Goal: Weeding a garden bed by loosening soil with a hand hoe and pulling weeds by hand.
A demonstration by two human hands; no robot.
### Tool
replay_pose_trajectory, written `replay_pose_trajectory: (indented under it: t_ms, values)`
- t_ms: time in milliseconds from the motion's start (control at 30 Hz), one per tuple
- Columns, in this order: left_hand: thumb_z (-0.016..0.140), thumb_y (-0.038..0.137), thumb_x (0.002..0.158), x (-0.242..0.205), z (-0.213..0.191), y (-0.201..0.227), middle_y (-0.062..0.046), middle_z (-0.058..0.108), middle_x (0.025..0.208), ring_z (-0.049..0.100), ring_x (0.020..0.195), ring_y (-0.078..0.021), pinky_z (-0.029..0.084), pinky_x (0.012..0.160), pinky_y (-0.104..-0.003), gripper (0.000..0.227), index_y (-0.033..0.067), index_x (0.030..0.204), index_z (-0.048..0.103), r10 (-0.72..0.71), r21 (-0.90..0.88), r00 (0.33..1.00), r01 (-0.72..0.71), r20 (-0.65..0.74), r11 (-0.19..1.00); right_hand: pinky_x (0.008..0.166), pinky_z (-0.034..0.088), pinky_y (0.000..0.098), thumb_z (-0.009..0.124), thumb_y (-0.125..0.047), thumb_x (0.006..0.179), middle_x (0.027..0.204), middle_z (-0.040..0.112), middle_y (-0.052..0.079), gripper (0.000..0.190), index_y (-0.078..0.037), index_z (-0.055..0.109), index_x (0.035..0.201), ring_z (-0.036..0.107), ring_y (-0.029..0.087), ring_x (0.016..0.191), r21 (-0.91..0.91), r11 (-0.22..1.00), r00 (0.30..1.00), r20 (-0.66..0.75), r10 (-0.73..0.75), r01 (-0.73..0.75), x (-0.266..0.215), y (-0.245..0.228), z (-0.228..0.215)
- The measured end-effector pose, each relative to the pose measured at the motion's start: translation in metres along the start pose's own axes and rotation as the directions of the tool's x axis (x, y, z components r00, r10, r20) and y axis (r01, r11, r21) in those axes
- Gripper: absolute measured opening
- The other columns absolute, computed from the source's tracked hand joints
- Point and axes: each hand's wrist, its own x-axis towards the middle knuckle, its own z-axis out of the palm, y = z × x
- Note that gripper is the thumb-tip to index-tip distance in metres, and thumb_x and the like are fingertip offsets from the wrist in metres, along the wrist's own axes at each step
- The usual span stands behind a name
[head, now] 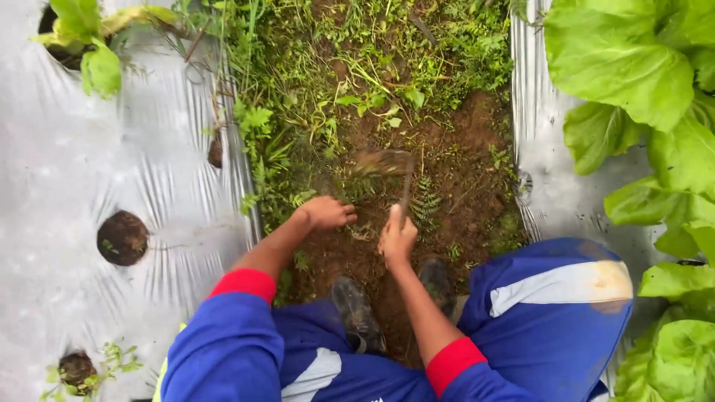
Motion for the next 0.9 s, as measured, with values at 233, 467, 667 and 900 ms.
replay_pose_trajectory:
  t_ms: [233, 467, 667, 900]
  values:
    - [0.065, 0.014, 0.095, 0.033, -0.072, -0.021, -0.005, 0.061, 0.107, 0.072, 0.098, -0.0263, 0.061, 0.079, -0.036, 0.02, 0.0155, 0.114, 0.061, -0.252, 0.057, 0.853, 0.311, -0.457, 0.949, 0.027, 0.035, 0.0377, 0.055, -0.061, 0.099, 0.041, 0.04, 0.007, 0.055, -0.012, 0.046, 0.075, 0.039, 0.023, 0.026, 0.524, 0.85, 0.903, -0.389, 0.182, 0.055, 0.033, -0.033, 0.007]
    - [0.073, 0.055, 0.089, 0.012, -0.143, -0.002, -0.018, 0.018, 0.17, 0.033, 0.152, -0.0385, 0.038, 0.12, -0.055, 0.116, 0.0277, 0.167, -0.008, -0.596, -0.182, 0.792, 0.611, 0.132, 0.771, 0.027, 0.031, 0.0327, 0.046, -0.066, 0.1, 0.041, 0.035, 0.006, 0.063, -0.012, 0.041, 0.068, 0.04, 0.02, 0.028, 0.474, 0.828, 0.913, -0.107, 0.393, -0.301, -0.036, -0.027, 0.05]
    - [0.072, 0.056, 0.089, -0.004, -0.135, 0.006, -0.018, 0.028, 0.167, 0.047, 0.144, -0.0354, 0.043, 0.117, -0.055, 0.114, 0.0246, 0.167, -0.005, -0.596, -0.153, 0.742, 0.657, 0.307, 0.738, 0.023, 0.037, 0.0252, 0.04, -0.068, 0.104, 0.041, 0.043, -0.001, 0.063, -0.016, 0.049, 0.069, 0.044, 0.012, 0.027, 0.294, 0.955, 0.989, -0.123, 0.08, -0.041, 0.008, -0.071, 0.016]
    - [0.071, 0.062, 0.089, 0.009, -0.146, 0.008, -0.018, 0.027, 0.167, 0.034, 0.15, -0.0344, 0.037, 0.119, -0.053, 0.115, 0.0227, 0.168, -0.003, -0.62, -0.062, 0.776, 0.629, 0.114, 0.775, 0.022, 0.035, 0.0213, 0.035, -0.063, 0.107, 0.043, 0.042, -0.005, 0.062, -0.015, 0.05, 0.071, 0.043, 0.009, 0.027, 0.095, 0.993, 0.995, 0.079, 0.066, -0.073, 0.05, -0.071, 0.041]
